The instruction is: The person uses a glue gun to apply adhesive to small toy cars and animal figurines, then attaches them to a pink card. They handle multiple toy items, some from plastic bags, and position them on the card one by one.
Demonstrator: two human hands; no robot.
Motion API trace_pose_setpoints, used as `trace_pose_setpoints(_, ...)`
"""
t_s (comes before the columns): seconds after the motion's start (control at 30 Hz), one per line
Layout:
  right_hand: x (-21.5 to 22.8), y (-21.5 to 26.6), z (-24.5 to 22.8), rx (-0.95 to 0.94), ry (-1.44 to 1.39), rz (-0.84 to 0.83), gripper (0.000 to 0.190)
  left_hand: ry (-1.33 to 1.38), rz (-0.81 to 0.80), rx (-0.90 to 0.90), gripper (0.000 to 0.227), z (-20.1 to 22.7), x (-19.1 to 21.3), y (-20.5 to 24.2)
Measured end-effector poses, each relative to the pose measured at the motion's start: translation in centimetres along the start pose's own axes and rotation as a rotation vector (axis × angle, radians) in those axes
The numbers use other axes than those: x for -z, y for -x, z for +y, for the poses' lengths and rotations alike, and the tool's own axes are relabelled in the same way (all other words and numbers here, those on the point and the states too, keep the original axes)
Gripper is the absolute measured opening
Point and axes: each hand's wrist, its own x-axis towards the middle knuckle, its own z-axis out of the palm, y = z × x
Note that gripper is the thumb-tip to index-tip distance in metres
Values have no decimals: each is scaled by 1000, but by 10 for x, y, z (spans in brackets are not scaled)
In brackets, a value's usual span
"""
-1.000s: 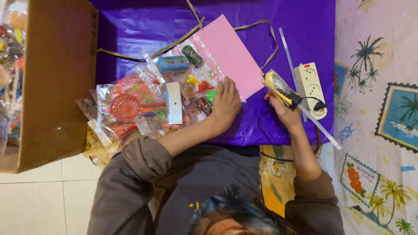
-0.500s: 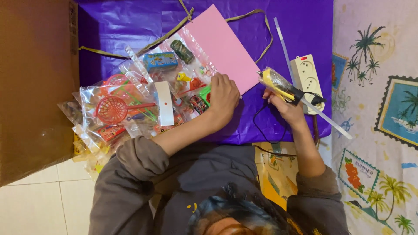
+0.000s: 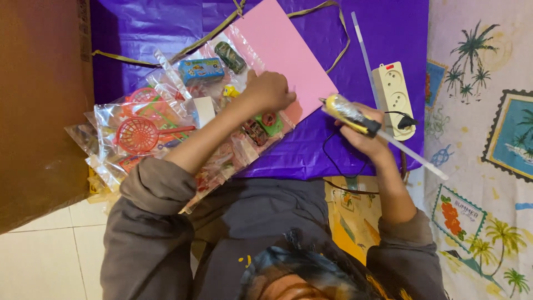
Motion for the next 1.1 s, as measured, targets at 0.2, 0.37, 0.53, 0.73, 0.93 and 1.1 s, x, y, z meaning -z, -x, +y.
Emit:
trace_pose_setpoints(0.2,-11,-11,13,163,295,-135,21,104,-107,24,45,-28,8,-23)
trace_pose_setpoints(0.37,-18,-29,1,248,417,-202,23,241,-113,-29,24,-34,23,-21)
trace_pose_setpoints(0.53,-22,-38,5,315,523,-269,13,381,-182,-129,41,-32,40,-11)
trace_pose_setpoints(0.73,-27,-44,8,348,565,-255,13,375,-185,-132,44,-35,39,-12)
trace_pose_setpoints(0.93,-31,-48,13,363,593,-275,14,346,-149,-148,45,-38,35,-15)
trace_pose_setpoints(1.1,-33,-48,16,347,617,-277,11,359,-153,-114,45,-34,39,-9)
